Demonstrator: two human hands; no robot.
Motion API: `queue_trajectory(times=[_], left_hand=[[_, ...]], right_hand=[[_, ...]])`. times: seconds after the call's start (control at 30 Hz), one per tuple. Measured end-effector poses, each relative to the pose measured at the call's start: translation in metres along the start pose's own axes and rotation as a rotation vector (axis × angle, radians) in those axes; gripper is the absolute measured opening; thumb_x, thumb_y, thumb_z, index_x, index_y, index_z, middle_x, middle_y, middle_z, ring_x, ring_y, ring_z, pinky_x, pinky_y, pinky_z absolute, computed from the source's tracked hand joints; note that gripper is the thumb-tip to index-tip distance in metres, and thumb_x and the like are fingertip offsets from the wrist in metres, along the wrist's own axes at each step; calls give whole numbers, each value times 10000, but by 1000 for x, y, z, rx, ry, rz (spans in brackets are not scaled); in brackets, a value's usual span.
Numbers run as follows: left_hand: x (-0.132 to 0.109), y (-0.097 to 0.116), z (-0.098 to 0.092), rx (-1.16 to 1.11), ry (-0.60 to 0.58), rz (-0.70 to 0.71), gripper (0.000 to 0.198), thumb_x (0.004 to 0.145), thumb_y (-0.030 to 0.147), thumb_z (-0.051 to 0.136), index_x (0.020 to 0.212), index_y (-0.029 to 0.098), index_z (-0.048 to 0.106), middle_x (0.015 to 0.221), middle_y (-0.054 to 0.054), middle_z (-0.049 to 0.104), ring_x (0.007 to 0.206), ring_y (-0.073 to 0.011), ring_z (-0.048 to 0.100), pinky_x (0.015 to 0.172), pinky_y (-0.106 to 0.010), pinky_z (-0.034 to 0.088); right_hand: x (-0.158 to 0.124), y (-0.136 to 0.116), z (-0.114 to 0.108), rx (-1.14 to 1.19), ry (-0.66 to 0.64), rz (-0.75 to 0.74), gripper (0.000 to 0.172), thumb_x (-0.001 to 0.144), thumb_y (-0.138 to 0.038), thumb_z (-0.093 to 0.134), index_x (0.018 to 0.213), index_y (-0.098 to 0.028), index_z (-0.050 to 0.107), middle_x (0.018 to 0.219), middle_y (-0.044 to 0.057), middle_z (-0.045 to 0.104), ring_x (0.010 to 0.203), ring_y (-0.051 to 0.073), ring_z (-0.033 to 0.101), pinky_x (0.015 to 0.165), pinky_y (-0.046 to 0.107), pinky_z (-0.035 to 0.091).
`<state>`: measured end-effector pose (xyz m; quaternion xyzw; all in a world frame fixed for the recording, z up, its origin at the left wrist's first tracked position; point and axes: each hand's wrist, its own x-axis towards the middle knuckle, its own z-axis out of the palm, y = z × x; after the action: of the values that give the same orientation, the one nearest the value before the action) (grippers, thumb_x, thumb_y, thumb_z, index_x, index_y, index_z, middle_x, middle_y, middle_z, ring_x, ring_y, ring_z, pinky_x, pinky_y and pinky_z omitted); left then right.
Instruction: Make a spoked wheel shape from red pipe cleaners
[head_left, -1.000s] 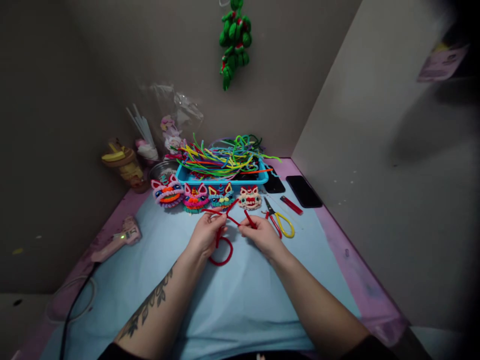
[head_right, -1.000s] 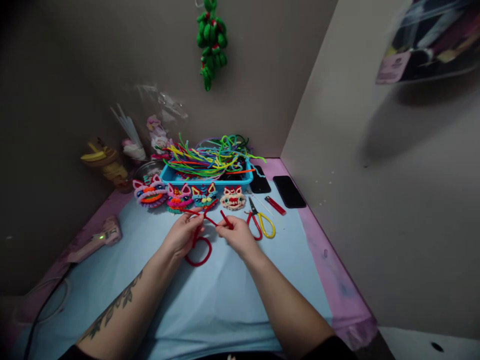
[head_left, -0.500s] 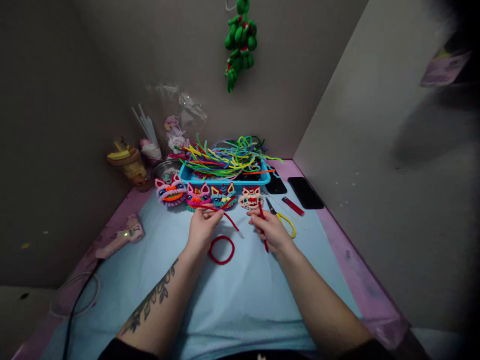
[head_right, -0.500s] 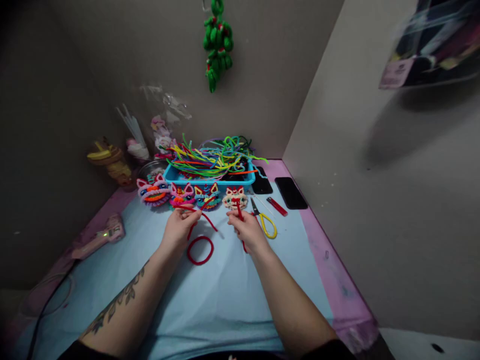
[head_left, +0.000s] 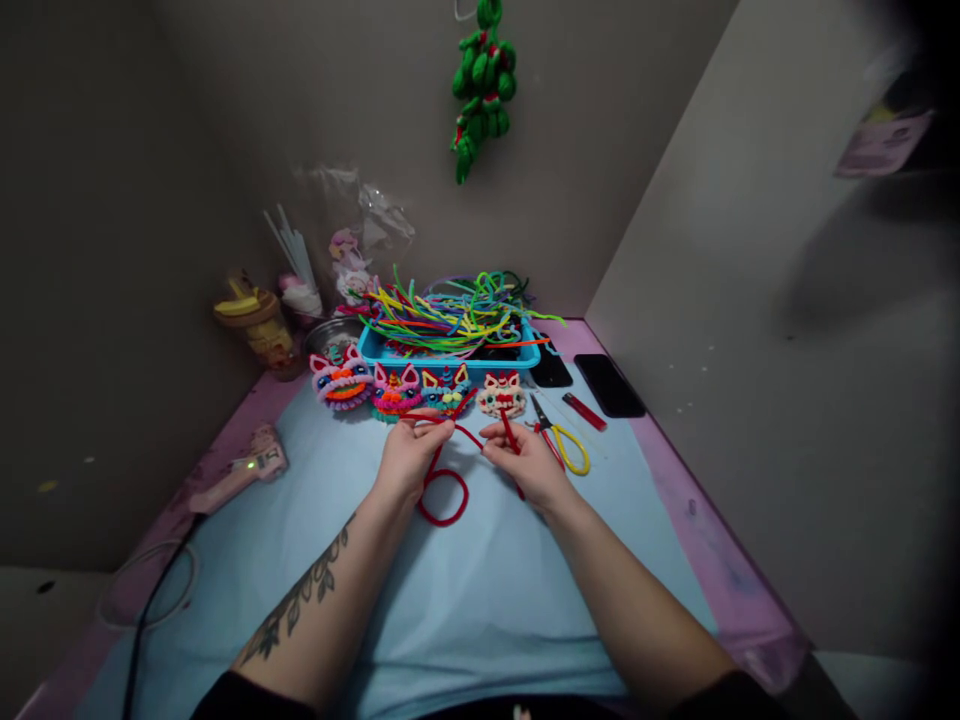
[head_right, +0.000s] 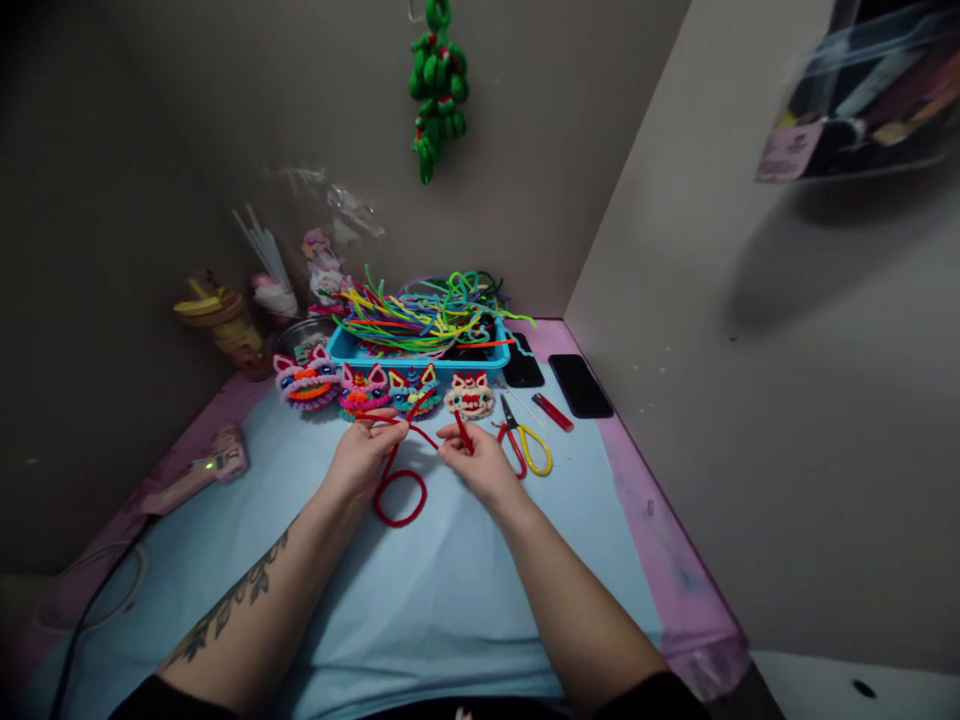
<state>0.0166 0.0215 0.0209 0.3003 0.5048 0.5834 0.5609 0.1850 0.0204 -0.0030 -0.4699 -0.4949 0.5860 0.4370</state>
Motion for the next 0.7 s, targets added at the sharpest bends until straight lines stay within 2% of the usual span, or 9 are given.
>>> queue_trajectory(times=[0.17,0.3,0.4,0.6,0.7], left_hand=[[0,0,0,31,-4,-7,461,486,279,824,838,150,557,434,99,501,415,-51,427,474,-191,283],[-1,0,-1,75,-11,8,447,481,280,823,833,137,586,457,73,545,442,-69,472,500,-202,321],[-1,1,-1,104,-24,10,438,485,282,820,828,134,591,472,53,575,449,-77,485,508,-206,330],[2,2,-2,62,26,42,425,484,271,812,810,144,570,450,79,530,440,-61,454,494,-190,307],[3,3,-3,57,17,47,413,491,276,809,802,146,569,437,90,498,421,-52,424,469,-186,275]], right_hand=[[1,-5,-2,-146,105,-92,239,665,-284,666,875,-178,622,701,-12,576,606,116,511,602,261,423],[3,-4,-5,-214,152,-163,201,680,-270,628,857,-183,592,810,17,613,658,131,539,632,271,442],[3,-5,-5,-210,147,-168,195,681,-260,620,854,-184,573,823,17,610,682,136,552,648,271,447],[-1,-11,-5,-171,61,-112,237,666,-270,648,874,-185,574,676,-16,587,600,128,529,601,266,424],[2,-10,-10,-138,25,-110,306,671,-327,681,929,-181,609,795,28,643,677,146,566,636,276,436]])
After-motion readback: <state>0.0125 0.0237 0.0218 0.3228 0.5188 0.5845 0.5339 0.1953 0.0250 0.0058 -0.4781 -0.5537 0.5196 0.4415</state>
